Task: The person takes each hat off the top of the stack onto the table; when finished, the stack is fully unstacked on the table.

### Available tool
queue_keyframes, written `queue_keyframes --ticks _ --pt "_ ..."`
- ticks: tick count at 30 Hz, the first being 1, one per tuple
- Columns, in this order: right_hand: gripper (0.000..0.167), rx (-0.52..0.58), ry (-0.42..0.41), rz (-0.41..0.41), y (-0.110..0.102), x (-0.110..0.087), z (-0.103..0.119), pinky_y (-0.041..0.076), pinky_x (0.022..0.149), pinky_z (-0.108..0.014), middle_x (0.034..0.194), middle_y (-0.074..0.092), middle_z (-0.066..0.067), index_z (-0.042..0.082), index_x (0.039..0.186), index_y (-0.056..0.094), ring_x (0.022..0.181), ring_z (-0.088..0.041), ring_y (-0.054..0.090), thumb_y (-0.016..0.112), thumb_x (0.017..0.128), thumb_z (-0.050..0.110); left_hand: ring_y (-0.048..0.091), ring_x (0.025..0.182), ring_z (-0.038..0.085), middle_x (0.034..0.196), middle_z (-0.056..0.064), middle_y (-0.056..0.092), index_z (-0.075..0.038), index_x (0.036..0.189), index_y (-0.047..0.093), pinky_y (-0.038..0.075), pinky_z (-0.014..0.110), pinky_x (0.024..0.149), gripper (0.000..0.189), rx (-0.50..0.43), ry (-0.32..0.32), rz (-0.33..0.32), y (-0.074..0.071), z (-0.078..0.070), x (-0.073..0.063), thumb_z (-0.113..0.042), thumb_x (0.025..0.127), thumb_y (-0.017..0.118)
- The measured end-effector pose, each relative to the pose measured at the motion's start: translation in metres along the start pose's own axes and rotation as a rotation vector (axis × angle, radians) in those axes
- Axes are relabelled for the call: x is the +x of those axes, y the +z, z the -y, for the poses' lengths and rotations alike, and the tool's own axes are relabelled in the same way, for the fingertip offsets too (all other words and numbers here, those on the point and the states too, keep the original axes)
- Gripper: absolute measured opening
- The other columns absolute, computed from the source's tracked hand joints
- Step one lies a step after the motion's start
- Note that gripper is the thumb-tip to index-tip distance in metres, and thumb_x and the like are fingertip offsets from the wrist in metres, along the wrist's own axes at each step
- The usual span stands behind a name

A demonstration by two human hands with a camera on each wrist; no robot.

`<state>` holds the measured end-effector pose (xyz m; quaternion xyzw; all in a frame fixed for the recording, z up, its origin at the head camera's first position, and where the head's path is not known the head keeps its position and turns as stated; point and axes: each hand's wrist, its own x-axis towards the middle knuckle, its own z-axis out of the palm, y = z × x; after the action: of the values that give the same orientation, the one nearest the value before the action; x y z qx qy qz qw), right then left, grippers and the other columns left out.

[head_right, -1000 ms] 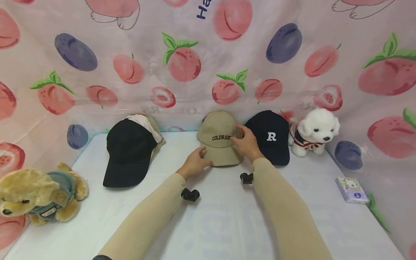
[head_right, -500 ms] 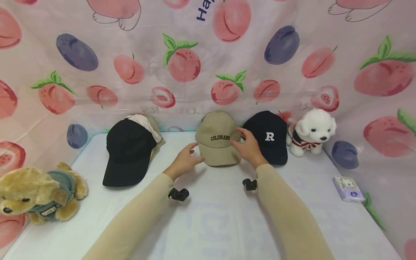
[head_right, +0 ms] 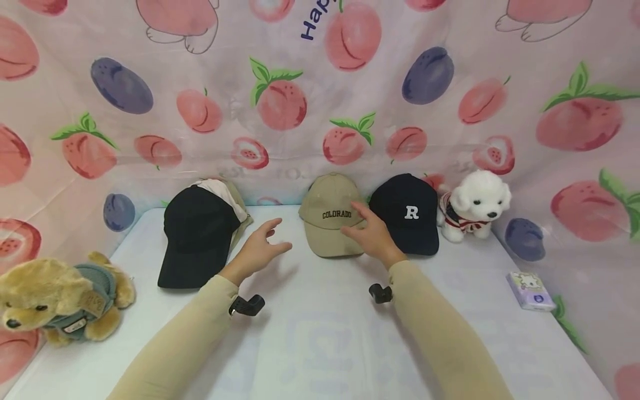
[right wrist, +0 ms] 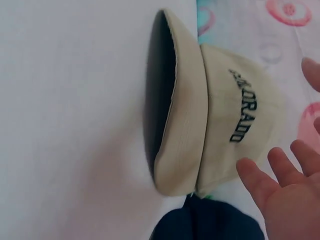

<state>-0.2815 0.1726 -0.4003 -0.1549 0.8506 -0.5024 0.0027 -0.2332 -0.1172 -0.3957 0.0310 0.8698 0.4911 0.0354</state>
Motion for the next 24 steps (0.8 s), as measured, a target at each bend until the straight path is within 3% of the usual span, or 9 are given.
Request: queue_keyframes --ticks 10,24 --pt "0.075 0.021 -0.083 0.054 0.015 -0.004 0.019 0.033 0.111 -0.054 0.158 0.033 -0.016 0.000 0.153 0.037 0.142 -0.037 0.034 0.076 0.090 0.016 0.031 0.143 0.037 0.157 0.017 0.034 -0.009 0.155 0.036 0.034 0.055 0.110 0.077 0.068 0.042 -0.019 -0.037 0.005 -0.024 -0.025 0.090 0.075" --pt "0.072 0.055 -0.160 0.092 0.050 0.000 0.041 0.036 0.107 -0.059 0.154 0.039 -0.018 -0.003 0.150 0.040 0.140 -0.036 0.036 0.076 0.090 0.009 0.027 0.145 0.038 0.158 0.019 0.030 -0.007 0.156 0.032 0.028 0.057 0.113 0.086 0.122 0.045 -0.084 -0.086 0.030 -0.057 -0.031 0.088 0.078"
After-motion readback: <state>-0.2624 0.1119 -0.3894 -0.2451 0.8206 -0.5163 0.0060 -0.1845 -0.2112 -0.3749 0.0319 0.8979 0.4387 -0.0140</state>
